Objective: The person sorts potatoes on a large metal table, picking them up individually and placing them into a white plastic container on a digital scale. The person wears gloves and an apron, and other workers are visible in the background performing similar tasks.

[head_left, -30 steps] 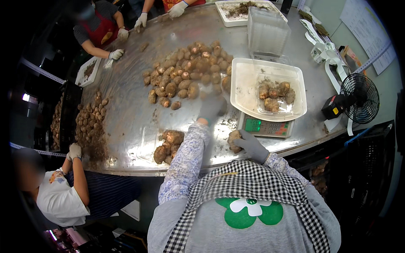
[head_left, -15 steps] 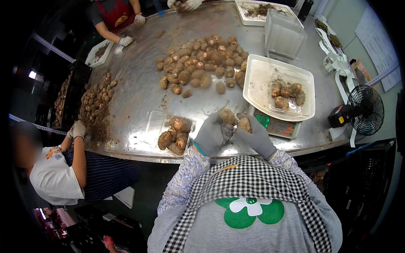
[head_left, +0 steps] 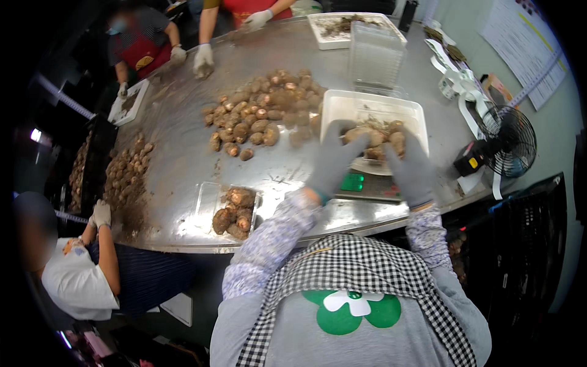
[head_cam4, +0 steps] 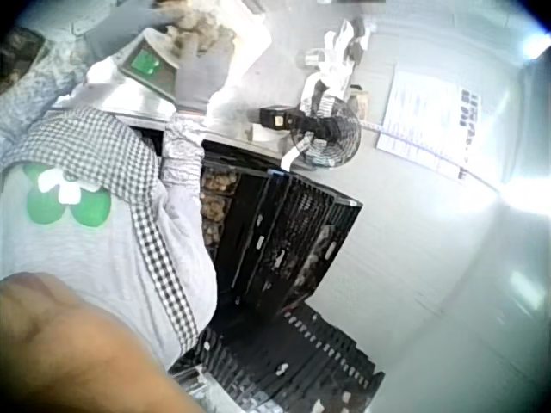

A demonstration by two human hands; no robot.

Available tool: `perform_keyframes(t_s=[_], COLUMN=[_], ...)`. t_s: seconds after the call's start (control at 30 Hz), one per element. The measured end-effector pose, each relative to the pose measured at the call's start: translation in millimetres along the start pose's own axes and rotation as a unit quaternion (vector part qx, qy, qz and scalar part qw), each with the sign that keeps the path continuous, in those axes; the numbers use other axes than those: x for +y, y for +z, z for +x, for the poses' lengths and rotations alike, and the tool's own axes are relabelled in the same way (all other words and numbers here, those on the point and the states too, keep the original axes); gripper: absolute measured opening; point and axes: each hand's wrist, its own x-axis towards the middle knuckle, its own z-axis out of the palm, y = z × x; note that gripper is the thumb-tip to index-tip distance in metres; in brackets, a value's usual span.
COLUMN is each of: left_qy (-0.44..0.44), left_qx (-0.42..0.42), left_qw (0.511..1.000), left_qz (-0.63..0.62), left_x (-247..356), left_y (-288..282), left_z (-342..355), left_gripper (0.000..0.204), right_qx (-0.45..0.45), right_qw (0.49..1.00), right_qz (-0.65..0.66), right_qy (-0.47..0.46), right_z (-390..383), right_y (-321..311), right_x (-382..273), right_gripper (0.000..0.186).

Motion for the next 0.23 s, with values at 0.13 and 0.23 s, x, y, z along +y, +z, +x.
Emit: perform_keyframes(t_s=[0.13, 0.23], left_qy=[0.198, 0.228], left_qx=[0.055, -0.032], left_qw=[0.971, 0.923], left_qz=[0.121, 0.309], left_x=[-35, -43], left_y=[37, 25], left_z=[34, 37], left_gripper=[0.043, 0.035], right_qx=[-0.043, -0.017], right_qw=[0.987, 0.995], right_qz=[-0.155, -0.100], right_qy=[0.001, 0.007], right_z=[14, 13], right_y=[-8, -7], right_x=[32, 51], right_gripper=[0.044, 0.058])
